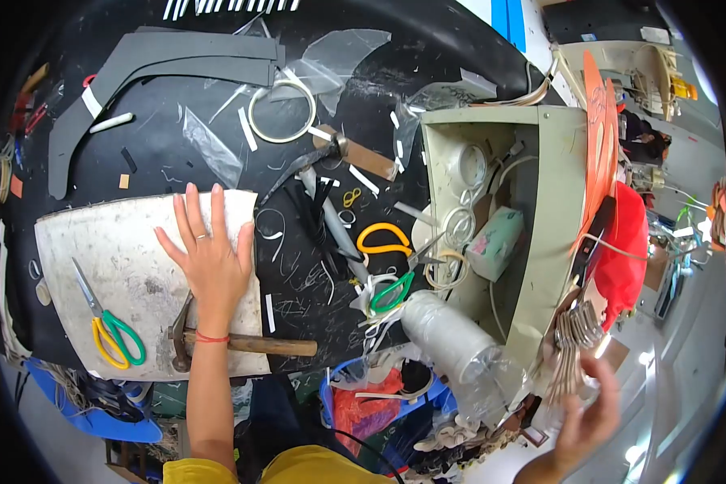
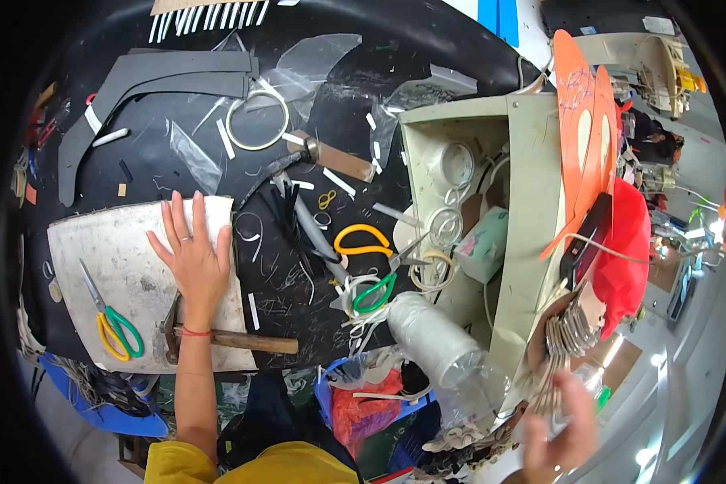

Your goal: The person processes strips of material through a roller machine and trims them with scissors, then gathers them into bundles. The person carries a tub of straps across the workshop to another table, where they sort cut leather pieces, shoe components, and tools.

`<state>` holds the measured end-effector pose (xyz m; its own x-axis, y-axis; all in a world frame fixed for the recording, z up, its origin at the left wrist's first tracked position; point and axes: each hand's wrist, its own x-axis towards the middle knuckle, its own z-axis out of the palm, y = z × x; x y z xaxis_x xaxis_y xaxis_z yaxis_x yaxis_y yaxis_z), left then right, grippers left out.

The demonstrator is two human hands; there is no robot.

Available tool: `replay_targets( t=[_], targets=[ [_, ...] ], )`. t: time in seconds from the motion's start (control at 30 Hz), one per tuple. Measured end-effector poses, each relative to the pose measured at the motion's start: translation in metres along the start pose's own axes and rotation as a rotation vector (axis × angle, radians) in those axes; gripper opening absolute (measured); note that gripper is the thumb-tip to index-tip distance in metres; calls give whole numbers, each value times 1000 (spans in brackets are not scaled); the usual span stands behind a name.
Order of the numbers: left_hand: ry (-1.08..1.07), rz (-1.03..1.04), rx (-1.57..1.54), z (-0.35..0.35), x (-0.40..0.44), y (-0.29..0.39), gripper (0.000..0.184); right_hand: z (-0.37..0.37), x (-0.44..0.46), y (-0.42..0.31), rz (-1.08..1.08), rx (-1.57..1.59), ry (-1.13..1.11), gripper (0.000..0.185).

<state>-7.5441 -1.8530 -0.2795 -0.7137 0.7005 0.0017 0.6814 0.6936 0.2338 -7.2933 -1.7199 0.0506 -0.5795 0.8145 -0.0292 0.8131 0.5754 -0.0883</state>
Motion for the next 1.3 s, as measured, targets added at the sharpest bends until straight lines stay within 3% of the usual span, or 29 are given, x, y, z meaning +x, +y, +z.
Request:
replay_targets(
  t=[0.07, 0.2, 0.3, 0.5, 0.7, 0.93, 1.1, 1.2, 1.23, 1.3],
  targets=[
    [20, -3, -20, 2, 0, -1, 53, 28, -15, -16, -73, -113, -136, 41],
    [37, -8, -42, 2, -1, -1, 54, 74, -62, -1, 560, -155, -288, 46],
    [62, -7, -44, 5, -3, -2, 54, 129, -109, 38, 313, -242, -61, 49],
    [67, -15, -40, 5, -6, -1, 55, 184, -111, 59, 492, 155, -103, 32],
    [77, -19, -55, 6, -5, -2, 55, 174, -112, 59, 633, 65, -211, 30],
    [53, -19, -102, 1, -5, -3, 56, 202, -132, 25, 858, 448, 422, 35],
    [96, 0, -220, -4, -7, -5, 59, 208, -132, 26, 963, 619, 663, 46],
    [103, 27, -272, -5, -8, -10, 62, 230, -131, 39, 1002, 533, 703, 47],
    [102, 27, -285, -7, -7, -11, 62, 235, -128, 45, 1135, 475, 671, 51],
    [98, 31, -311, -7, -8, -11, 62, 257, -116, 58, 1051, 516, 877, 53]
  ],
)
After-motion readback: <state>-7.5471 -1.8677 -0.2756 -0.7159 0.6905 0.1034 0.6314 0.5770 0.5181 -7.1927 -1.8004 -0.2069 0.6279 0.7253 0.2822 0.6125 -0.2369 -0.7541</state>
